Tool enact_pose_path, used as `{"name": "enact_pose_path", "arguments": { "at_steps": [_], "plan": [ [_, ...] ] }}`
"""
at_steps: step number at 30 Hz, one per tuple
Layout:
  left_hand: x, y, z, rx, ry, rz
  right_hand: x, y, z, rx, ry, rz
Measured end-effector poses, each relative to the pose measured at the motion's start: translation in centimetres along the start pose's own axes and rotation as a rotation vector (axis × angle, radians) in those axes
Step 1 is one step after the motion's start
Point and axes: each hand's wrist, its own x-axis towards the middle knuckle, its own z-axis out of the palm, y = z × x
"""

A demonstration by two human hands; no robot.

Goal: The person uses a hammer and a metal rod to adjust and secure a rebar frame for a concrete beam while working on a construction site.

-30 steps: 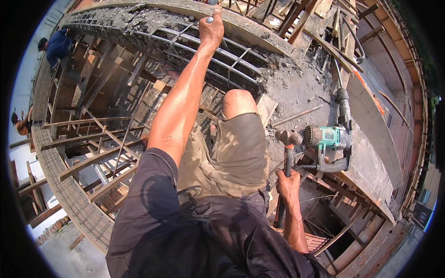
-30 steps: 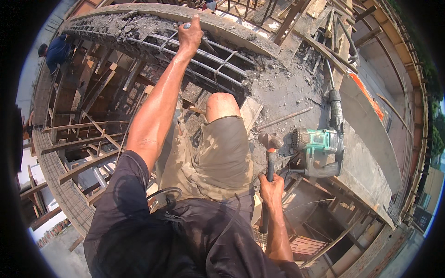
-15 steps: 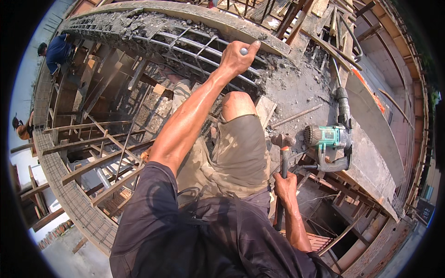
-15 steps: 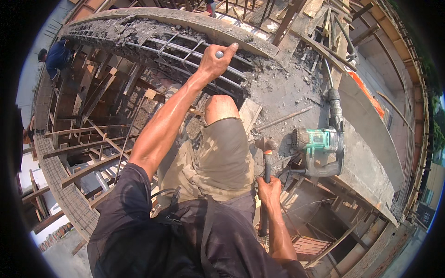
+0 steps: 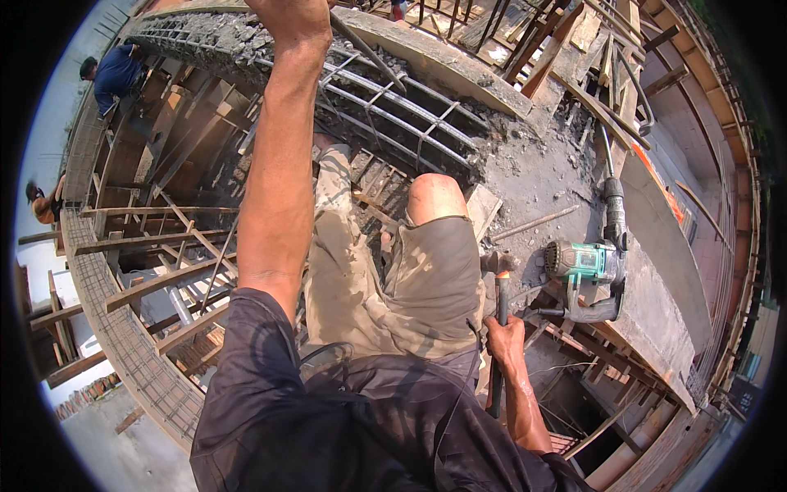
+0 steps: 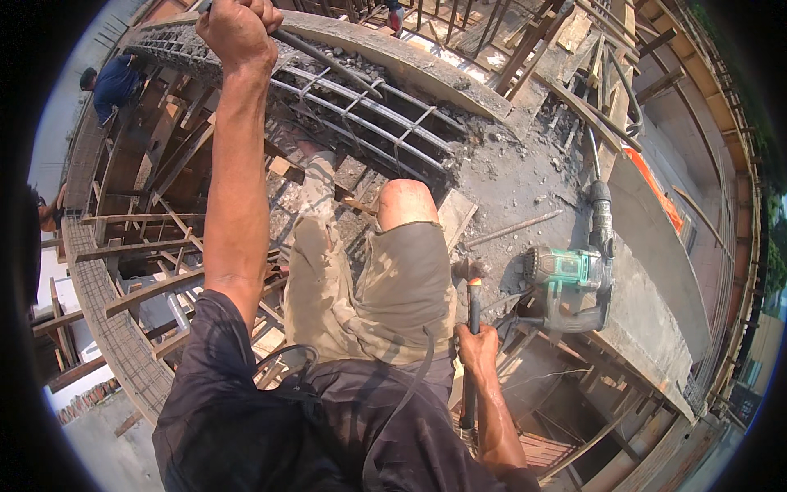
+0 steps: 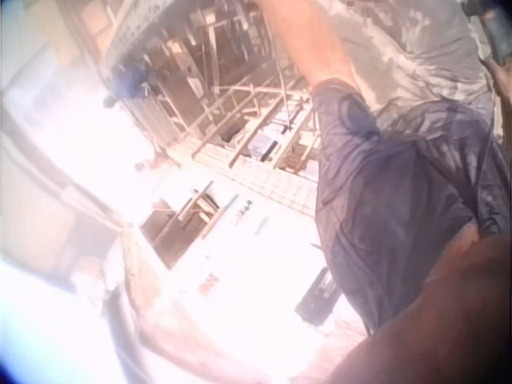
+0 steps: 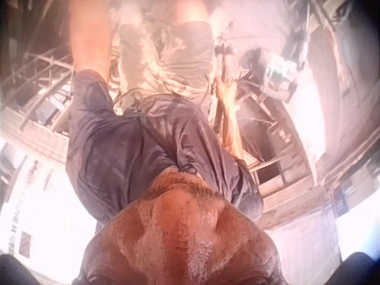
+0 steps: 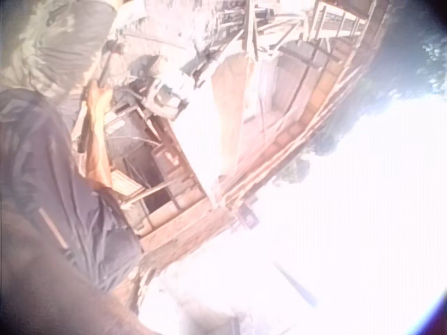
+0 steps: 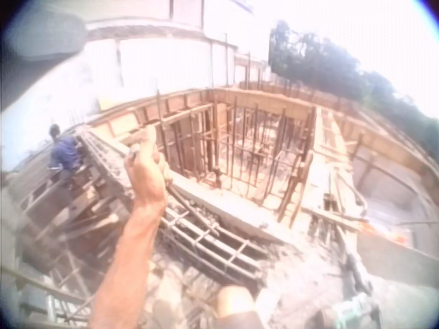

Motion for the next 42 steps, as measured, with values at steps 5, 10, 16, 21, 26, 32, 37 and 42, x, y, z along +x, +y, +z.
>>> {"name": "enact_pose_path", "arguments": {
  "at_steps": [5,10,16,21,26,32,37,42],
  "plan": [
    [0.3,-0.9,0.8,0.547,0.014,0.519,0.1,-0.2,0.4,-0.144,0.064,-0.078],
    [2.8,-4.4,-0.4,0.710,0.010,0.694,0.1,0.5,0.8,-0.062,0.043,-0.052],
    [5.1,-7.3,-1.3,0.760,-0.157,0.483,-0.3,-0.9,0.8,0.010,0.001,-0.003],
    [5.3,-8.2,0.9,0.979,-0.276,0.231,0.8,0.9,0.5,0.002,0.032,-0.160],
    [4.2,-6.8,3.4,1.227,-0.447,-0.031,-4.3,-11.9,-5.1,0.265,0.030,-0.324],
    [7.1,-9.3,1.0,1.219,-0.783,0.292,-8.5,-31.2,-10.6,0.710,0.223,-1.155],
    [7.3,-9.1,2.6,1.540,-0.710,-0.143,-3.9,-38.6,-6.6,0.461,0.040,-1.065],
    [7.0,-10.8,-0.5,1.307,-0.715,0.110,-3.9,-37.7,-5.6,0.329,-0.207,-0.781]
  ]
}}
